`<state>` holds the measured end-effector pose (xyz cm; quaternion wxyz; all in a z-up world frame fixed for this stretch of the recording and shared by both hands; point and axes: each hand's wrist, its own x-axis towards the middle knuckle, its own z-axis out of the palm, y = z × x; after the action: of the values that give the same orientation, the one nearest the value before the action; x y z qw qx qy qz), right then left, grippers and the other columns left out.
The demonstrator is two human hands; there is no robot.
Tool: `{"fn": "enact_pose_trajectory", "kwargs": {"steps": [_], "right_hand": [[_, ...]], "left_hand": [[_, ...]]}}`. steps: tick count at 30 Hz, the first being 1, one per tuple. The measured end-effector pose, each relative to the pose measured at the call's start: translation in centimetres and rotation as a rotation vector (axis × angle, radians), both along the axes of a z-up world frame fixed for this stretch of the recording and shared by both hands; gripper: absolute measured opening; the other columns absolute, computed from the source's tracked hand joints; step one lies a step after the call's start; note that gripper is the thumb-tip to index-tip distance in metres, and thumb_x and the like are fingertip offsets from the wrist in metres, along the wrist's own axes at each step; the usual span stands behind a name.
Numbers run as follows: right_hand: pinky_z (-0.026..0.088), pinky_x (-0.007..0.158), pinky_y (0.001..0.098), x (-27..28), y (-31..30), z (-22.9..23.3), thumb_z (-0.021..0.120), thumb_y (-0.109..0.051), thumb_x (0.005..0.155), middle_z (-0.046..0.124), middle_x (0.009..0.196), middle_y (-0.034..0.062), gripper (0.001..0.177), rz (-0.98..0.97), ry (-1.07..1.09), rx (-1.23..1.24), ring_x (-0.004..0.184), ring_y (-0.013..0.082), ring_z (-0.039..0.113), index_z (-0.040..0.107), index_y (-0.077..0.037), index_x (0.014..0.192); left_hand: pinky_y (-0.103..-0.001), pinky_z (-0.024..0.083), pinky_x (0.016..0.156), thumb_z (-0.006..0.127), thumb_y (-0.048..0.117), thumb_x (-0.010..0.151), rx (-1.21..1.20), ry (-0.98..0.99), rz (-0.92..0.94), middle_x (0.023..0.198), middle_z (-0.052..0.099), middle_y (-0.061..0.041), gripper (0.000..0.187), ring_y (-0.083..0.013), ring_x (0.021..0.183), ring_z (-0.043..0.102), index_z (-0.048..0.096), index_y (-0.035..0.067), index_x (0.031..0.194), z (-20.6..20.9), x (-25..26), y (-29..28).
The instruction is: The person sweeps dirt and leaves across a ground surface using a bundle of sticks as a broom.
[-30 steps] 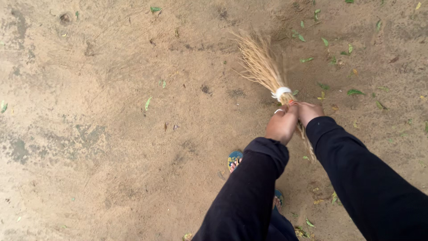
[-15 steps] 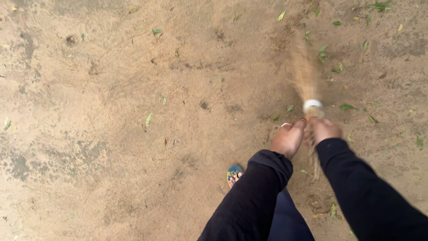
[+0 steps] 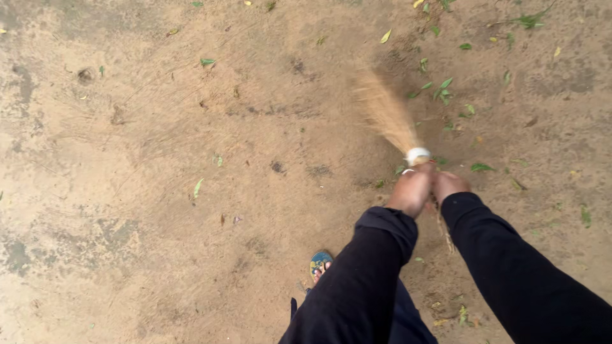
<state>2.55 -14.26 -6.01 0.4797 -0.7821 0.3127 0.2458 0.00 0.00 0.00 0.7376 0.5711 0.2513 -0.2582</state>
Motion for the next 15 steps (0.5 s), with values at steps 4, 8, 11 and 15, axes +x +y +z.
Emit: {"fn": "enact_pose_trajectory", "kwargs": {"steps": [4, 8, 11, 15], "right_hand": [[0.050, 0.063, 0.0335, 1.4, -0.2, 2.6, 0.070, -0.031, 0.093, 0.073, 0.085, 0.0114, 0.038, -0.094, -0.085, -0.029, 0.070, 0.0148, 0.065, 0.072, 0.006, 0.101], [0.050, 0.058, 0.0351, 1.4, 1.5, 1.9, 0.065, -0.026, 0.096, 0.070, 0.080, 0.0103, 0.033, -0.011, -0.204, 0.235, 0.065, 0.0159, 0.063, 0.070, 0.006, 0.092], [0.052, 0.058, 0.0352, 2.5, 4.4, -0.8, 0.064, -0.024, 0.094, 0.069, 0.075, 0.0082, 0.028, 0.110, -0.092, 0.405, 0.064, 0.0181, 0.064, 0.071, 0.003, 0.090], [0.055, 0.068, 0.0316, 4.1, 7.4, -6.1, 0.068, -0.024, 0.089, 0.074, 0.083, 0.0093, 0.026, 0.172, -0.045, 0.462, 0.074, 0.0164, 0.069, 0.072, 0.001, 0.092]], "left_hand": [[-0.045, 0.053, 0.073, 0.041, 0.048, 0.100, 0.169, 0.053, -0.035, 0.113, 0.068, -0.030, 0.063, -0.0363, 0.087, 0.069, 0.057, -0.006, 0.129, 3.9, 1.6, -1.0], [-0.051, 0.056, 0.074, 0.036, 0.049, 0.098, 0.071, 0.307, 0.042, 0.118, 0.065, -0.028, 0.065, -0.0407, 0.090, 0.070, 0.046, 0.002, 0.142, 8.0, 1.6, 0.5], [-0.044, 0.052, 0.084, 0.031, 0.050, 0.107, 0.321, 0.175, 0.158, 0.120, 0.065, -0.032, 0.064, -0.0403, 0.098, 0.067, 0.051, 0.000, 0.142, 5.2, 1.0, 1.9], [-0.040, 0.056, 0.079, 0.035, 0.035, 0.104, 0.358, 0.225, 0.384, 0.111, 0.072, -0.029, 0.052, -0.0343, 0.090, 0.072, 0.049, 0.001, 0.142, -0.9, 1.0, 2.5]]}}
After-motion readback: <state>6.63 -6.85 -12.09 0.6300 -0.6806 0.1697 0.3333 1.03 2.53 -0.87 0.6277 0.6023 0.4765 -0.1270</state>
